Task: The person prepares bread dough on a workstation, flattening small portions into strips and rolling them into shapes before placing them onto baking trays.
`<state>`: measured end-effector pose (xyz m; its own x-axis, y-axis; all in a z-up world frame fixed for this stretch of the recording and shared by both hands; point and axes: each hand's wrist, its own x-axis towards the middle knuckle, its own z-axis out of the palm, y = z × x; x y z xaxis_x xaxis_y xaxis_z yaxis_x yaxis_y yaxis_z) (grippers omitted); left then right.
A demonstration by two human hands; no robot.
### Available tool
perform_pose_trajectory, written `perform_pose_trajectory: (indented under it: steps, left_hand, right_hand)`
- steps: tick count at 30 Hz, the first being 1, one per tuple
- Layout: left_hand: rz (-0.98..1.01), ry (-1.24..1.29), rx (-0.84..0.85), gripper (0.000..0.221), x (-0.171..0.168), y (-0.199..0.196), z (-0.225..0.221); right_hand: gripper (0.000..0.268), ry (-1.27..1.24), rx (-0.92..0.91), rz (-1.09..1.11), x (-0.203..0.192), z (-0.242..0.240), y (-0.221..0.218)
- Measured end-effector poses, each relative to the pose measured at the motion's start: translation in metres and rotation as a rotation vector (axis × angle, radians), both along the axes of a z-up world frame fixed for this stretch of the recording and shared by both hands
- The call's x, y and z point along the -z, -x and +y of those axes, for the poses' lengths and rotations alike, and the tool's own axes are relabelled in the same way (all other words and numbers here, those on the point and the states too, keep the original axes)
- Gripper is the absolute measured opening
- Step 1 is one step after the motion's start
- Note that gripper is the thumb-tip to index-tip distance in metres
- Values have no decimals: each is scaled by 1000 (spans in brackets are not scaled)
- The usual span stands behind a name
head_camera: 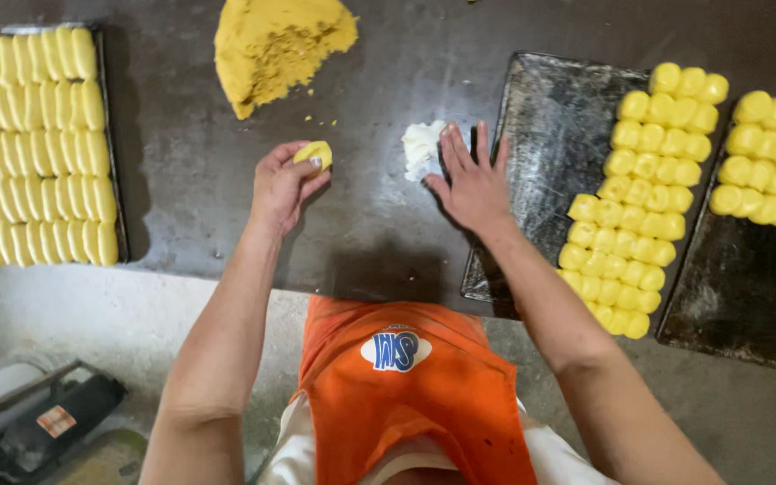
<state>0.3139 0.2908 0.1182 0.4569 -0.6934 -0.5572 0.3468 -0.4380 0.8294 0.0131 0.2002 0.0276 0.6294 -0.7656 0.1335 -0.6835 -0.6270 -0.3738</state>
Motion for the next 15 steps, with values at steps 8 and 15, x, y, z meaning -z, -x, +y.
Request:
perform_pose_trajectory:
  steps: [8,15]
  left_hand:
    - [50,-14,6,33,71,-62,30]
    - [19,-183,297,32,129,-93,-18]
  right_hand:
    - [78,-23,-114,180,0,6,7]
    - [79,-21,-55,260,-62,80,-96]
